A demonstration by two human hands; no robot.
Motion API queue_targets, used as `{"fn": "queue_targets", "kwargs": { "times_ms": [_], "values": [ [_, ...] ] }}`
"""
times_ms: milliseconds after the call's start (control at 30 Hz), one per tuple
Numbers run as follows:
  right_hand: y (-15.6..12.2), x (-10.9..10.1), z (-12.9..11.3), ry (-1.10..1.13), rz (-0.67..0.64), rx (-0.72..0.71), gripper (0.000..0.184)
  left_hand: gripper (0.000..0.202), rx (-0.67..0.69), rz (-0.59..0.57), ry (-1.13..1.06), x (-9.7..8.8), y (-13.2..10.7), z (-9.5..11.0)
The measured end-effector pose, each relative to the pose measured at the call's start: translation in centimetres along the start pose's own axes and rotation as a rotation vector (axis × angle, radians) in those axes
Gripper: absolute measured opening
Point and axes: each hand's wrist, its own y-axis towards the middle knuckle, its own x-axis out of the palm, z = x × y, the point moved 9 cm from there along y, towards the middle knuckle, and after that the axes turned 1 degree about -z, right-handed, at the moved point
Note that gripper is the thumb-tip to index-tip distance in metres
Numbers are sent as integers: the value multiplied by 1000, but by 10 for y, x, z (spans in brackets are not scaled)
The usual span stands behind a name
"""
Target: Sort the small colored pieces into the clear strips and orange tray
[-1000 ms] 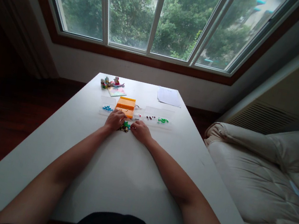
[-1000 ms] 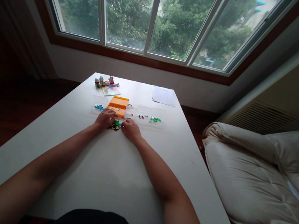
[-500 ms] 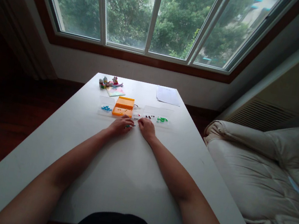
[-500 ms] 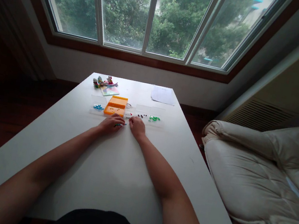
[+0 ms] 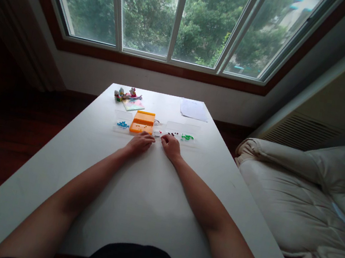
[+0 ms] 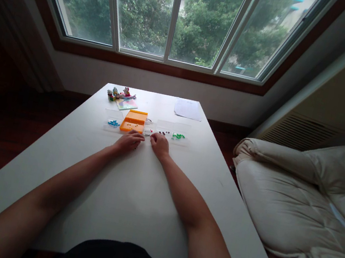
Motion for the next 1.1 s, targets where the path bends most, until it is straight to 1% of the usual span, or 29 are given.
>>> {"fn": "queue_targets", "kwargs": {
  "times_ms": [67, 167, 233, 300, 367, 467, 533, 600, 767, 833, 900, 967, 1033, 1100],
  "values": [
    [-1, 2, -7, 3, -30, -44, 15, 34, -94, 118, 23, -16, -2, -15],
    [-4, 12, -25, 1, -115, -149, 18, 34, -292, 329, 81, -48, -16, -45],
    [-8, 21, -39, -14, -196, -229, 27, 33, -447, 443, 128, -68, -31, -66],
    [-13, 31, -51, -42, -264, -292, 36, 33, -599, 540, 170, -84, -48, -86],
    [-15, 37, -58, -67, -295, -324, 40, 33, -715, 595, 191, -93, -62, -103],
    [-15, 45, -63, -76, -316, -344, 42, 31, -813, 600, 193, -93, -73, -120],
    [-14, 49, -64, -74, -326, -354, 40, 31, -815, 590, 191, -89, -73, -121],
    [-12, 52, -65, -86, -328, -359, 37, 30, -784, 575, 191, -85, -68, -116],
    [-10, 58, -66, -114, -333, -356, 37, 26, -644, 495, 175, -73, -49, -86],
    [-9, 56, -64, -99, -320, -341, 38, 27, -577, 466, 159, -68, -42, -76],
    [-6, 48, -59, -62, -272, -311, 39, 27, -503, 421, 138, -62, -35, -69],
    [-3, 34, -50, -12, -187, -262, 40, 27, -429, 369, 113, -55, -29, -64],
    [1, 14, -34, 46, -83, -195, 39, 26, -362, 320, 86, -48, -24, -59],
    [6, -6, -13, 110, 27, -109, 38, 25, -306, 275, 60, -40, -20, -55]
  ]
}}
